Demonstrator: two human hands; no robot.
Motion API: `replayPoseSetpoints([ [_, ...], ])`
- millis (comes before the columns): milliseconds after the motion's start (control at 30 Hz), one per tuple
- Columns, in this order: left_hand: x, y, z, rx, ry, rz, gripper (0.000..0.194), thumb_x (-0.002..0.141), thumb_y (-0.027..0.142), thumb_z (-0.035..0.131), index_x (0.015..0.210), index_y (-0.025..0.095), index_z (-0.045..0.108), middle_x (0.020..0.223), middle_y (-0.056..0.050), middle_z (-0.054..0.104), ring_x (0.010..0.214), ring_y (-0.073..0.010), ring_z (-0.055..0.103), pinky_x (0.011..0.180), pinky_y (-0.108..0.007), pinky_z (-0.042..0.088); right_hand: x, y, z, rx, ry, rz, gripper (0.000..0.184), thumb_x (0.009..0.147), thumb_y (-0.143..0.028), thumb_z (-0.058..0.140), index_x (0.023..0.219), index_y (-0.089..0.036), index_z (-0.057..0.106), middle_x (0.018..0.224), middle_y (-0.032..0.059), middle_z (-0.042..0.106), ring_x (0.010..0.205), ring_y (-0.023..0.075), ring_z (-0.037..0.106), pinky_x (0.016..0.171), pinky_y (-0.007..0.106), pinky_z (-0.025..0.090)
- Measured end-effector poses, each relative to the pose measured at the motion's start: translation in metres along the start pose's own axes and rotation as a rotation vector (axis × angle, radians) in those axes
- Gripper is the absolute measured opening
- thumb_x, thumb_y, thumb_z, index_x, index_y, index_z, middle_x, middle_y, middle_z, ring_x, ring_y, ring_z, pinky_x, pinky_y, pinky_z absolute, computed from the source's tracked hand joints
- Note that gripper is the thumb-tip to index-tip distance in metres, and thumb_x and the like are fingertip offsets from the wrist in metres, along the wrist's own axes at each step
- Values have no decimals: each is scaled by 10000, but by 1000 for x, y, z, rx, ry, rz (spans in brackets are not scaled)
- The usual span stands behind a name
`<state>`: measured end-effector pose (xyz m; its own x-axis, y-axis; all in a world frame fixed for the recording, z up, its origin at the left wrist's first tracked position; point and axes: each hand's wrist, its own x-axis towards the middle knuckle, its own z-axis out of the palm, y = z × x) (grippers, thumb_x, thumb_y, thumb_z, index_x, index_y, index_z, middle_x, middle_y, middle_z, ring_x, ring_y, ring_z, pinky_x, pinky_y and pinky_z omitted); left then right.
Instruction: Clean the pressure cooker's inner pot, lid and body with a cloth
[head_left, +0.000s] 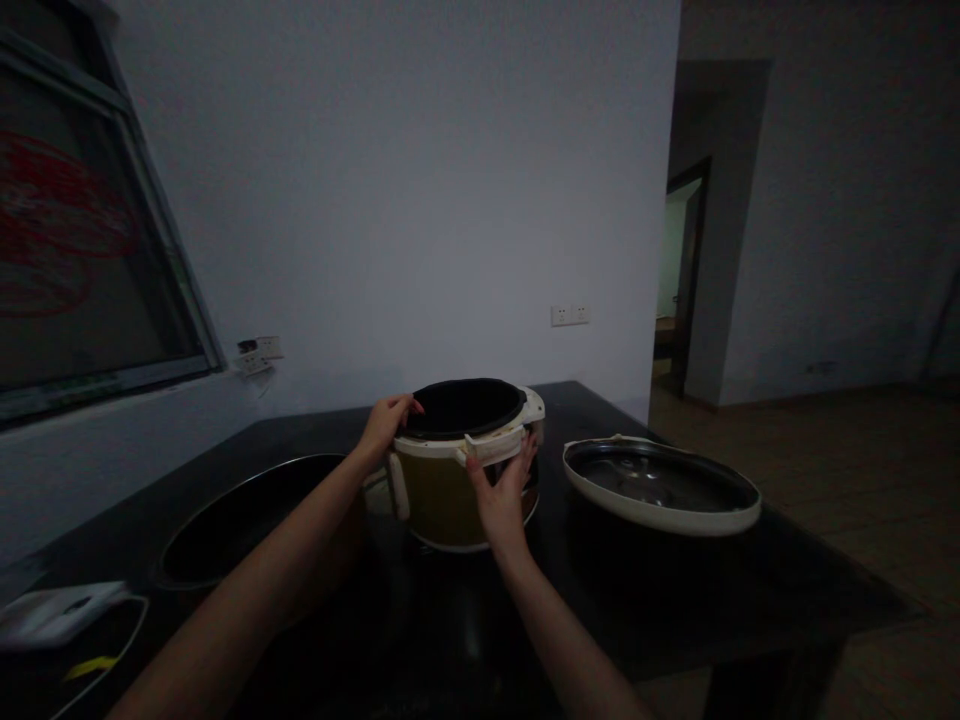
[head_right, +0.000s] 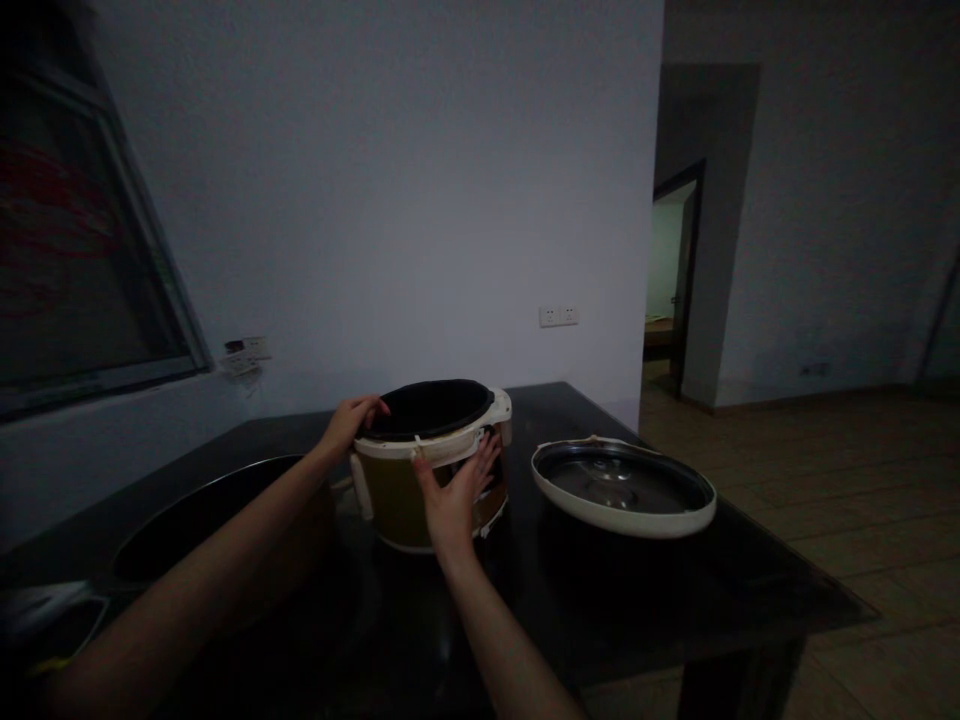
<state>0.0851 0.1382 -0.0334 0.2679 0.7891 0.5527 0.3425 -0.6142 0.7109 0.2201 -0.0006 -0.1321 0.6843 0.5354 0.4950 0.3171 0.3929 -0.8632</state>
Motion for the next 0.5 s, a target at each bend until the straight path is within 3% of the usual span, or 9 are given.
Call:
replayPoseSetpoints([
  [300,-8,8,6,36,125,-42,296,690,390,406,518,201,556,453,19,450,501,-155,455,519,-269,340,27,9,-12,88,-32,-51,1042,687,-653,608,1489,-157,167,1576,165,118,1454,294,66,1149,509,86],
  [500,-26,9,6,94,245,-68,307,738,392,390,531,209,525,525,-5,542,565,-176,529,560,-277,379,60,20,-21,408,-255,8,937,636,-632,686,1405,-185,389,1441,137,449,1350,284,377,1130,452,229],
])
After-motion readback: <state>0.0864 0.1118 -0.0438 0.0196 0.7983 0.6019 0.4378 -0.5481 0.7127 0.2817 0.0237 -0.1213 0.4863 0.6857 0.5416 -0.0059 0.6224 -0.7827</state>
